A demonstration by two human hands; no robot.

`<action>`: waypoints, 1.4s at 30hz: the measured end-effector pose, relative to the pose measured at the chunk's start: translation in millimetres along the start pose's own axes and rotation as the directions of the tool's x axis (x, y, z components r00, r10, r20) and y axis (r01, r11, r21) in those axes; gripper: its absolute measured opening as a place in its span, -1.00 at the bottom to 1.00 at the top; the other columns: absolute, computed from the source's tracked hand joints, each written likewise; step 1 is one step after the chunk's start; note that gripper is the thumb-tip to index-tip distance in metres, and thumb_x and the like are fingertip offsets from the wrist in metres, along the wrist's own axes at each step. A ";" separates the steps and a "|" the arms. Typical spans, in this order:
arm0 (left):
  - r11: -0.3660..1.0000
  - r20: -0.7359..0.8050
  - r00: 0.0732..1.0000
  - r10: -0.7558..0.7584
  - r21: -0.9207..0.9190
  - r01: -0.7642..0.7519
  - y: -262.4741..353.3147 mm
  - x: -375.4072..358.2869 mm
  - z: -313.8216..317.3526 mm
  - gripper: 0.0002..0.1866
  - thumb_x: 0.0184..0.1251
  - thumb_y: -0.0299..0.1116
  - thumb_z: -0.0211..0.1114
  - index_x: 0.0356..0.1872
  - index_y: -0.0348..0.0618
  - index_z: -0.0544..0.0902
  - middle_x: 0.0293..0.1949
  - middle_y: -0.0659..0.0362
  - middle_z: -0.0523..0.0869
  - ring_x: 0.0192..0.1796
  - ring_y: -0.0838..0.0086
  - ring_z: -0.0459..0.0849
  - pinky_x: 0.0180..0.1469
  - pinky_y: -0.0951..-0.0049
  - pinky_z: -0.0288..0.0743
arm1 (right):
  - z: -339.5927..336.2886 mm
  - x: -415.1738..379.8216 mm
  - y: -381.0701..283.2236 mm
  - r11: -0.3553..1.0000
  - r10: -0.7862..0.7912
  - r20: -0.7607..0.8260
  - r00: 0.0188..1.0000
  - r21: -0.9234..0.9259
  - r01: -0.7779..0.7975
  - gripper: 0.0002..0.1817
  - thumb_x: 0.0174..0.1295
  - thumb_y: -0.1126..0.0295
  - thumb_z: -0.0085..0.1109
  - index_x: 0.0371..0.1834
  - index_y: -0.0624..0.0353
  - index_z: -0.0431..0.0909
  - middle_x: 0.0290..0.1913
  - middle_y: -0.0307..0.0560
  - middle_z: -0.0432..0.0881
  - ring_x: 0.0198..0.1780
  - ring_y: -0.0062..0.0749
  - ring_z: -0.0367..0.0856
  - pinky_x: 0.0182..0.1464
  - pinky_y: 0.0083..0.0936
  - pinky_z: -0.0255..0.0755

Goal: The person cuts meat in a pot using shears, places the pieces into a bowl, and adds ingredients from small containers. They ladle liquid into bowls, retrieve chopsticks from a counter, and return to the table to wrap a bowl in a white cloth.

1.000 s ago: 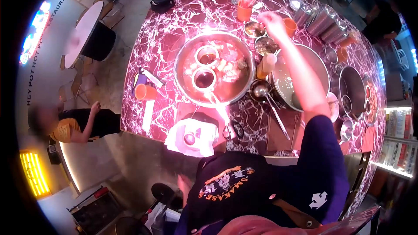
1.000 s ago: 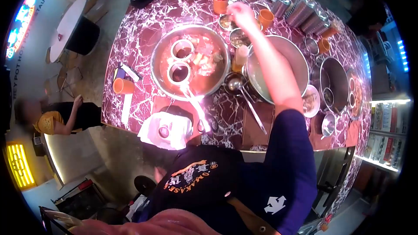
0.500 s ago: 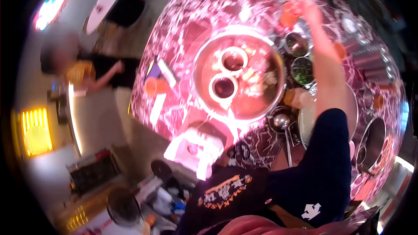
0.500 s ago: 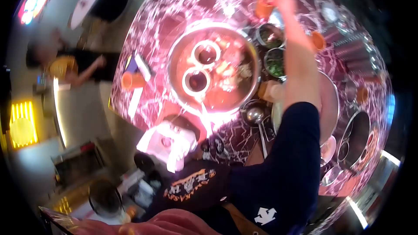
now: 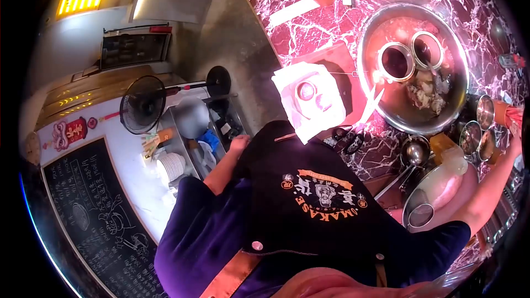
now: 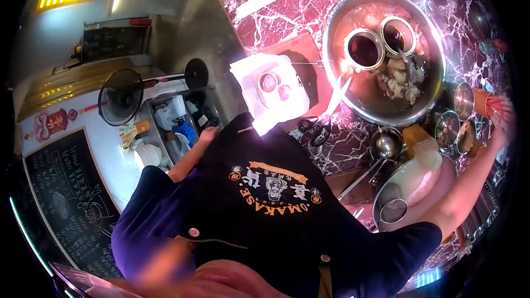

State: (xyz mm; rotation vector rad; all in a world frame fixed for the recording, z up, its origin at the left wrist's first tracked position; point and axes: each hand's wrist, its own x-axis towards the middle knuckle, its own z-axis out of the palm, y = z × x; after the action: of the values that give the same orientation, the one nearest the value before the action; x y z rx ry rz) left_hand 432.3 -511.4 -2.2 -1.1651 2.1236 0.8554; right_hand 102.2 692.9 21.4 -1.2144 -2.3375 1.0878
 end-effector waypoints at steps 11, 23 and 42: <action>0.958 0.070 0.998 0.001 -0.285 0.019 6.6 30.8 10.8 -0.78 0.37 -0.25 0.23 -0.22 -0.23 0.62 -0.51 0.25 0.59 -0.52 0.56 0.49 -0.47 0.51 0.37 | -16.3 -43.0 -33.9 0.902 0.145 0.124 0.982 0.392 -0.182 -0.47 0.18 0.11 0.31 0.08 0.31 0.62 -0.02 -0.09 0.69 -0.04 -0.39 0.62 0.01 -0.49 0.48; 0.982 0.093 0.996 0.010 -0.190 0.008 -17.9 42.6 16.5 -0.68 0.37 -0.15 0.26 -0.12 -0.23 0.67 -0.37 0.23 0.67 -0.34 0.54 0.59 -0.25 0.48 0.47 | -26.2 -63.7 -40.4 0.900 0.056 -0.033 0.998 0.434 -0.036 -0.71 0.22 0.28 0.26 -0.03 0.14 0.64 -0.12 -0.20 0.66 -0.13 -0.44 0.59 -0.15 -0.52 0.49; 0.942 0.120 0.992 0.027 -0.336 0.015 7.0 49.1 13.7 -0.74 0.39 -0.20 0.23 -0.19 -0.23 0.64 -0.42 0.24 0.65 -0.42 0.55 0.56 -0.37 0.51 0.44 | -25.8 -119.8 -104.0 0.892 -0.202 -0.502 0.841 -0.448 -0.053 -0.55 0.35 0.04 0.06 -0.14 0.29 0.58 -0.21 0.19 0.68 -0.27 0.15 0.63 -0.23 -0.07 0.54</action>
State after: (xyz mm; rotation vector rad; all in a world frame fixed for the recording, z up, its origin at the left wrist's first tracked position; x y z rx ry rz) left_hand 405.8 -523.1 -44.7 -1.2351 1.9296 1.2984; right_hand 128.9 573.1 125.2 -1.3377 -2.1941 0.1144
